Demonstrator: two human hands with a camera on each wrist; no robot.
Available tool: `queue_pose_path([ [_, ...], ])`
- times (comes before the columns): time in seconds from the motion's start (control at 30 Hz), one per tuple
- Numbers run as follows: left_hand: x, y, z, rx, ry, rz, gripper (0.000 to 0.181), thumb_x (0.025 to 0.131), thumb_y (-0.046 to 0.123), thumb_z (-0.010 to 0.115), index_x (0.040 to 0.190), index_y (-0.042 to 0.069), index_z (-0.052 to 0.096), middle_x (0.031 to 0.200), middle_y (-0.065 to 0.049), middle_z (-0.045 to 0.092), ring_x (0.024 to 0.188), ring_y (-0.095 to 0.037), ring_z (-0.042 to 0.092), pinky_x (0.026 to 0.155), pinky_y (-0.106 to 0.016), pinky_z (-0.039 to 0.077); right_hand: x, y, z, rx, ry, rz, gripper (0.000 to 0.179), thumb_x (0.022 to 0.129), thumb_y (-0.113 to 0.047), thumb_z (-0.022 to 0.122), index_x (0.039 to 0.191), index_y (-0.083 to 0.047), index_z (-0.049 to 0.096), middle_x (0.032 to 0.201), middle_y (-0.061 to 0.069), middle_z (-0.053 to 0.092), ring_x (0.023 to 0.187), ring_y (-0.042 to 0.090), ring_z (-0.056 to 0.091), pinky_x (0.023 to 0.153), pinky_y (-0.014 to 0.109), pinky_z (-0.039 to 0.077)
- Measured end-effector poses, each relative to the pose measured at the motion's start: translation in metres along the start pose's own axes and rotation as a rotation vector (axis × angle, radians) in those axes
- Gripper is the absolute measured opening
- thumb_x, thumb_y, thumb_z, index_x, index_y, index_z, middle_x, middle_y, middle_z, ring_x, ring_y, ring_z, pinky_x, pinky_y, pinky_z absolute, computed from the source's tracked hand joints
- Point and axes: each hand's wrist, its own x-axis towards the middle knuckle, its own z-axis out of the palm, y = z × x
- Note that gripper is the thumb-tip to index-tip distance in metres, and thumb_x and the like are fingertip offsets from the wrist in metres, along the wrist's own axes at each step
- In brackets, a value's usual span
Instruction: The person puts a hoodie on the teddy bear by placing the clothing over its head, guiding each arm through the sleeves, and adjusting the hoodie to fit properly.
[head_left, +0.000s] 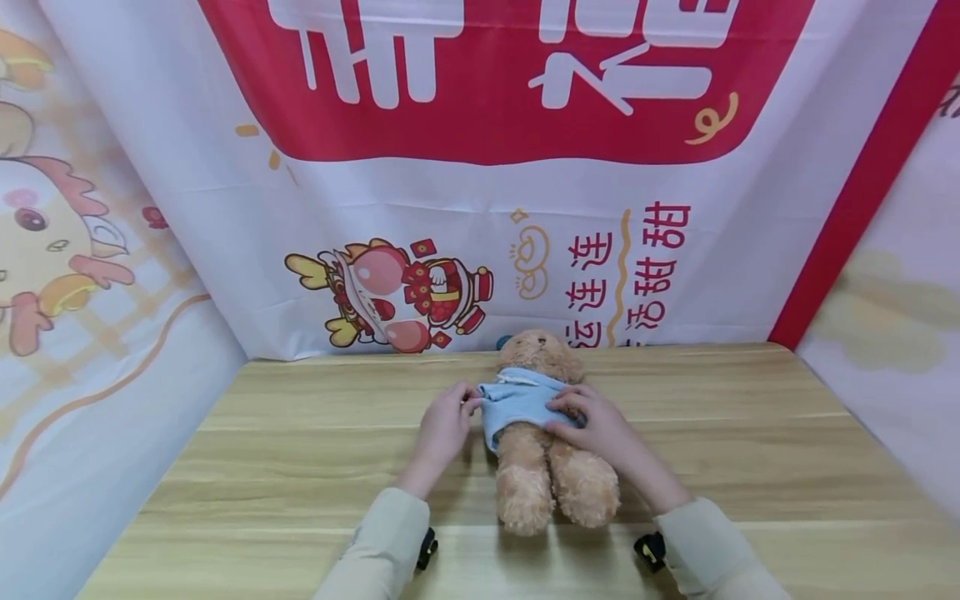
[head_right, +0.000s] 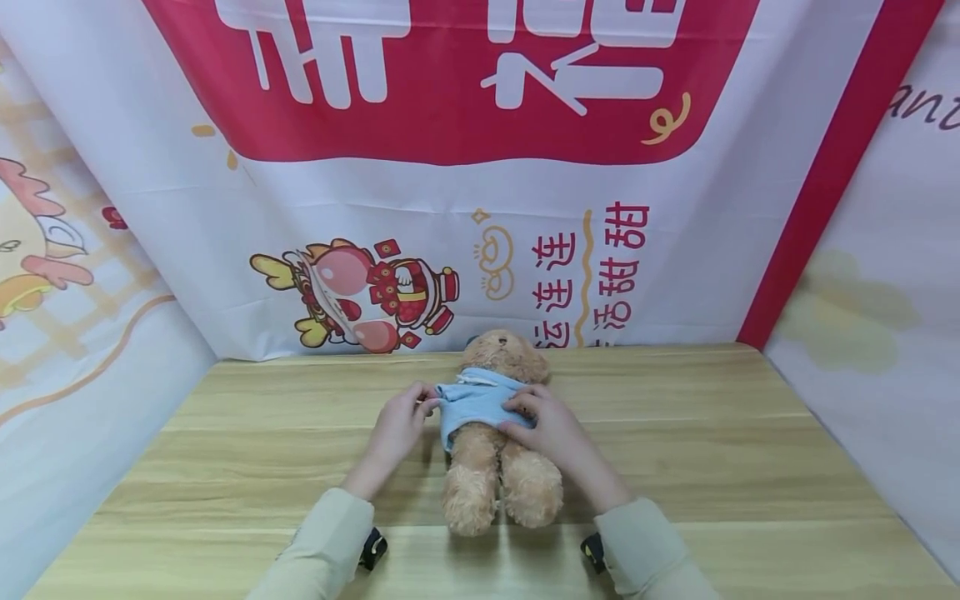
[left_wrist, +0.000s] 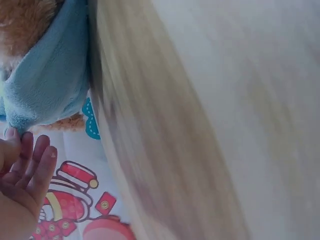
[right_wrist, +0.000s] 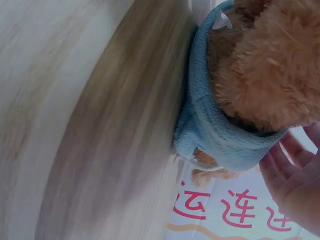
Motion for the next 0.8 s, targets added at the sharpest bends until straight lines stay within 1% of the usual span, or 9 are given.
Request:
queue_pose_path([
  [0.13, 0.0, -0.005, 0.002, -0.268, -0.02, -0.127, 0.009, 0.094, 0.004, 0.056, 0.093, -0.005, 0.059, 0.093, -0.021, 0.066, 0.081, -0.026, 0.069, 0.068, -0.029, 0.058, 0.002, -0.004, 0.003, -0.052, 0.015, -0.022, 0.025, 0.082, -0.016, 0.075, 0.103, -0.005, 0.071, 0.114, 0.015, 0.062, 0.109, 0.035, 0.059, 0.092, 0.048, 0.05],
  [0.2, -0.001, -0.004, 0.002, -0.348, -0.039, -0.164, 0.01, 0.094, 0.004, 0.056, 0.094, -0.006, 0.059, 0.095, -0.023, 0.065, 0.082, -0.028, 0.069, 0.068, -0.03, 0.058, 0.002, -0.006, 0.006, -0.096, 0.03, -0.083, 0.024, 0.081, -0.01, 0.074, 0.104, -0.005, 0.07, 0.114, 0.015, 0.062, 0.109, 0.035, 0.059, 0.093, 0.048, 0.05],
  [0.23, -0.001, -0.003, 0.002, -0.364, -0.049, -0.179, 0.01, 0.094, 0.005, 0.057, 0.095, -0.005, 0.06, 0.096, -0.022, 0.065, 0.083, -0.028, 0.069, 0.069, -0.03, 0.058, 0.002, -0.007, 0.008, -0.124, 0.033, -0.136, 0.025, 0.081, -0.006, 0.072, 0.105, -0.005, 0.07, 0.114, 0.015, 0.062, 0.109, 0.034, 0.059, 0.093, 0.048, 0.05],
  [0.33, -0.003, -0.001, 0.001, -0.332, -0.082, -0.172, 0.011, 0.096, 0.01, 0.055, 0.098, 0.0, 0.06, 0.101, -0.02, 0.064, 0.087, -0.027, 0.067, 0.07, -0.03, 0.057, 0.002, -0.012, 0.016, -0.218, 0.036, -0.287, 0.034, 0.079, 0.002, 0.067, 0.112, -0.007, 0.068, 0.115, 0.014, 0.062, 0.109, 0.032, 0.059, 0.094, 0.047, 0.049],
  [0.4, -0.003, 0.001, 0.0, -0.295, -0.109, -0.159, 0.011, 0.097, 0.012, 0.053, 0.101, 0.003, 0.059, 0.106, -0.019, 0.064, 0.092, -0.029, 0.067, 0.071, -0.031, 0.057, 0.003, -0.016, 0.022, -0.242, 0.036, -0.344, 0.035, 0.08, -0.001, 0.067, 0.114, -0.009, 0.068, 0.113, 0.013, 0.062, 0.107, 0.031, 0.059, 0.094, 0.048, 0.049],
  [0.47, -0.003, 0.002, -0.002, -0.254, -0.139, -0.138, 0.014, 0.099, 0.012, 0.049, 0.106, 0.006, 0.059, 0.112, -0.019, 0.064, 0.098, -0.031, 0.066, 0.074, -0.032, 0.057, 0.005, -0.021, 0.028, -0.255, 0.054, -0.324, 0.029, 0.083, -0.008, 0.069, 0.112, -0.01, 0.07, 0.109, 0.011, 0.062, 0.103, 0.03, 0.058, 0.092, 0.048, 0.047],
  [0.57, -0.003, 0.004, -0.004, -0.213, -0.18, -0.125, 0.023, 0.1, 0.013, 0.045, 0.117, 0.007, 0.06, 0.121, -0.02, 0.063, 0.104, -0.033, 0.065, 0.078, -0.035, 0.057, 0.007, -0.026, 0.034, -0.238, 0.096, -0.246, 0.016, 0.083, -0.018, 0.072, 0.097, -0.012, 0.074, 0.103, 0.01, 0.061, 0.097, 0.03, 0.057, 0.089, 0.049, 0.045],
  [0.67, -0.002, 0.004, -0.006, -0.173, -0.202, -0.101, 0.031, 0.101, 0.014, 0.045, 0.126, 0.003, 0.059, 0.125, -0.021, 0.061, 0.11, -0.034, 0.063, 0.086, -0.04, 0.055, 0.01, -0.03, 0.039, -0.208, 0.115, -0.192, 0.004, 0.082, -0.017, 0.072, 0.083, -0.013, 0.073, 0.099, 0.009, 0.059, 0.094, 0.029, 0.054, 0.087, 0.049, 0.043],
  [0.8, -0.002, 0.001, -0.008, -0.097, -0.205, -0.04, 0.031, 0.099, 0.015, 0.047, 0.12, -0.001, 0.062, 0.119, -0.022, 0.064, 0.111, -0.035, 0.061, 0.091, -0.045, 0.053, 0.009, -0.031, 0.042, -0.13, 0.093, -0.175, 0.004, 0.082, -0.013, 0.071, 0.078, -0.013, 0.071, 0.098, 0.008, 0.056, 0.096, 0.029, 0.051, 0.084, 0.048, 0.039],
])
